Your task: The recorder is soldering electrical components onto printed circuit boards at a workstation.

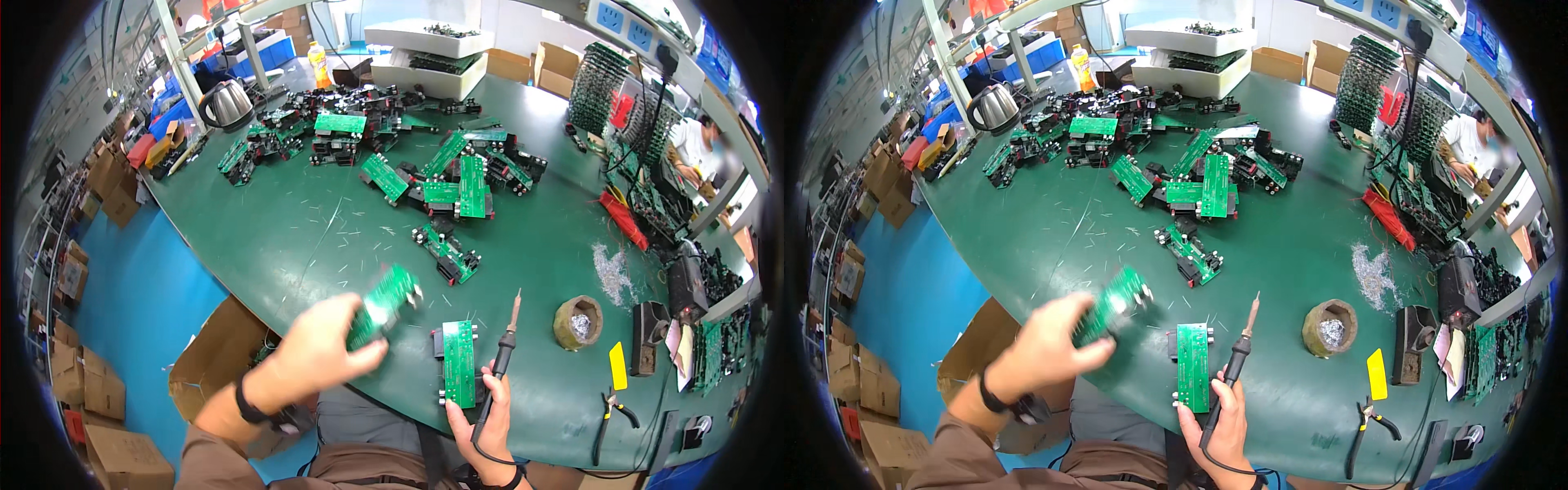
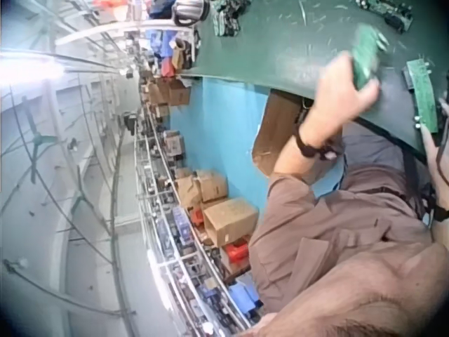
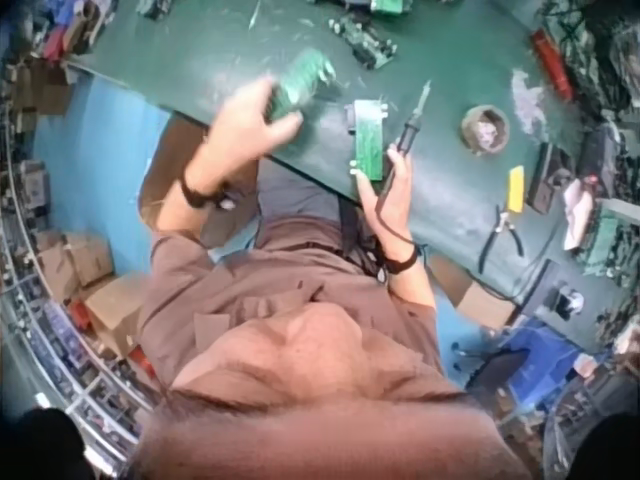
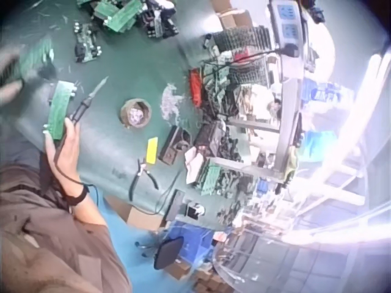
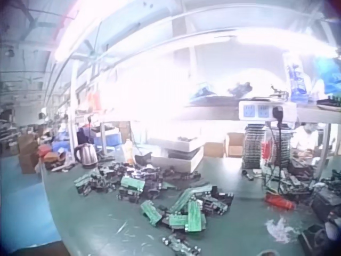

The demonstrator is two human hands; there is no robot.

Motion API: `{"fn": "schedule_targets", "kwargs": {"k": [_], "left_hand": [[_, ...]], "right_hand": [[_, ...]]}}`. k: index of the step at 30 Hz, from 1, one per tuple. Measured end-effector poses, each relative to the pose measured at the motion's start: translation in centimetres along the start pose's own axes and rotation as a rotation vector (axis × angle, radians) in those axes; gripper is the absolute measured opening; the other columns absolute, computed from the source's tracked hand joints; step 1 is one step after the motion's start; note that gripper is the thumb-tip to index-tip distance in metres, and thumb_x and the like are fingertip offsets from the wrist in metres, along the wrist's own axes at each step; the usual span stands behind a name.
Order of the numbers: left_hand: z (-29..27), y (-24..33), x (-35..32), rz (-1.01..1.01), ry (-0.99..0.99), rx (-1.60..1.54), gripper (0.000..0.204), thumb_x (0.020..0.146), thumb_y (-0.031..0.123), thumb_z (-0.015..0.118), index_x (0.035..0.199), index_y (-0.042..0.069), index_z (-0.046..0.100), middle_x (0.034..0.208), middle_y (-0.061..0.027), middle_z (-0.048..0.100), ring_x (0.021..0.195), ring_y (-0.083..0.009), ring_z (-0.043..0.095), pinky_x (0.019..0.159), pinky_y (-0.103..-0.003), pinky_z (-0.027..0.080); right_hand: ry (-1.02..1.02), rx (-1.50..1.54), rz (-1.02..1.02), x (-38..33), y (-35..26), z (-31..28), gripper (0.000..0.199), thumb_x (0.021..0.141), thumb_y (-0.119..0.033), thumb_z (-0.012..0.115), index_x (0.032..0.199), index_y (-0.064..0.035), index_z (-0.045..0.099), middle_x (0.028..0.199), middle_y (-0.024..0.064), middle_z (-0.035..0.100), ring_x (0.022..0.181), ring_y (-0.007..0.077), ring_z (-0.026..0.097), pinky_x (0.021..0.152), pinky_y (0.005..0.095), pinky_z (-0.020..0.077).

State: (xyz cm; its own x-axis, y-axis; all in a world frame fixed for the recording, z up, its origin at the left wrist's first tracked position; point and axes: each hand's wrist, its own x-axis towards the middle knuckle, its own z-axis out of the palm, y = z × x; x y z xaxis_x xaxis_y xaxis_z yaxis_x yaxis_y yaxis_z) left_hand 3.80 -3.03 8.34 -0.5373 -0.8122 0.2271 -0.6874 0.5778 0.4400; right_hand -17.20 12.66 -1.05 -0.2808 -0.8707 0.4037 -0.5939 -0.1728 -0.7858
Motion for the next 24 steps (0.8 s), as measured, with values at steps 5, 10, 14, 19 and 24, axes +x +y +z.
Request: {"fn": "schedule_targets", "kwargs": {"k": [5,10,14,19,24], "left_hand": [[5.6,1.2,-4.4,-0.071,0.114,0.215,0.069,0.066,0.044,0.078,0.108,-0.004,0.055,0.081,-0.0145,0.059,0.072,-0.0299,0.059,0.063,-0.039,0.047],[5.9,2.1,-5.5,0.043,0.114,0.082,0.074,0.068,0.044,0.077,0.117,-0.006,0.051,0.08,-0.0108,0.058,0.069,-0.025,0.058,0.063,-0.036,0.045],[6.5,1.7,-7.2,0.118,0.071,-0.012,0.061,0.07,0.026,0.078,0.117,-0.002,0.05,0.084,-0.0077,0.061,0.073,-0.023,0.059,0.068,-0.034,0.044],[6.8,2.0,-8.0,0.189,0.057,-0.153,0.05,0.072,0.027,0.077,0.109,0.001,0.055,0.085,-0.0067,0.062,0.075,-0.0211,0.06,0.069,-0.033,0.044],[5.8,-0.7,-7.1,0.224,0.205,-0.27,0.049,0.064,0.029,0.084,0.1,0.006,0.06,0.083,-0.0051,0.062,0.071,-0.0248,0.06,0.064,-0.035,0.045]], "right_hand": [[-0.05,-0.005,0.001,-0.1,0.1,0.3,0.07,0.071,-0.002,0.074,0.128,-0.0044,0.034,0.138,0.0269,0.036,0.123,0.0357,0.045,0.102,0.0415,0.0373],[-0.044,0.006,0.041,-0.4,0.1,0.3,0.07,0.072,-0.001,0.073,0.129,-0.0047,0.034,0.139,0.0259,0.035,0.124,0.0348,0.044,0.102,0.0412,0.0358],[-0.033,-0.005,0.033,-0.4,0.1,0.4,0.066,0.077,0.001,0.069,0.132,-0.004,0.032,0.141,0.0248,0.033,0.127,0.0342,0.042,0.105,0.0426,0.0327],[-0.063,-0.026,0.043,-0.4,0.4,0.3,0.06,0.083,0.003,0.061,0.134,-0.0019,0.03,0.143,0.0247,0.031,0.133,0.0351,0.036,0.11,0.0444,0.0264],[-0.085,-0.022,0.057,-0.4,0.3,0.3,0.058,0.086,0.002,0.057,0.136,-0.0024,0.027,0.145,0.025,0.029,0.136,0.0348,0.031,0.112,0.0456,0.0223]]}}
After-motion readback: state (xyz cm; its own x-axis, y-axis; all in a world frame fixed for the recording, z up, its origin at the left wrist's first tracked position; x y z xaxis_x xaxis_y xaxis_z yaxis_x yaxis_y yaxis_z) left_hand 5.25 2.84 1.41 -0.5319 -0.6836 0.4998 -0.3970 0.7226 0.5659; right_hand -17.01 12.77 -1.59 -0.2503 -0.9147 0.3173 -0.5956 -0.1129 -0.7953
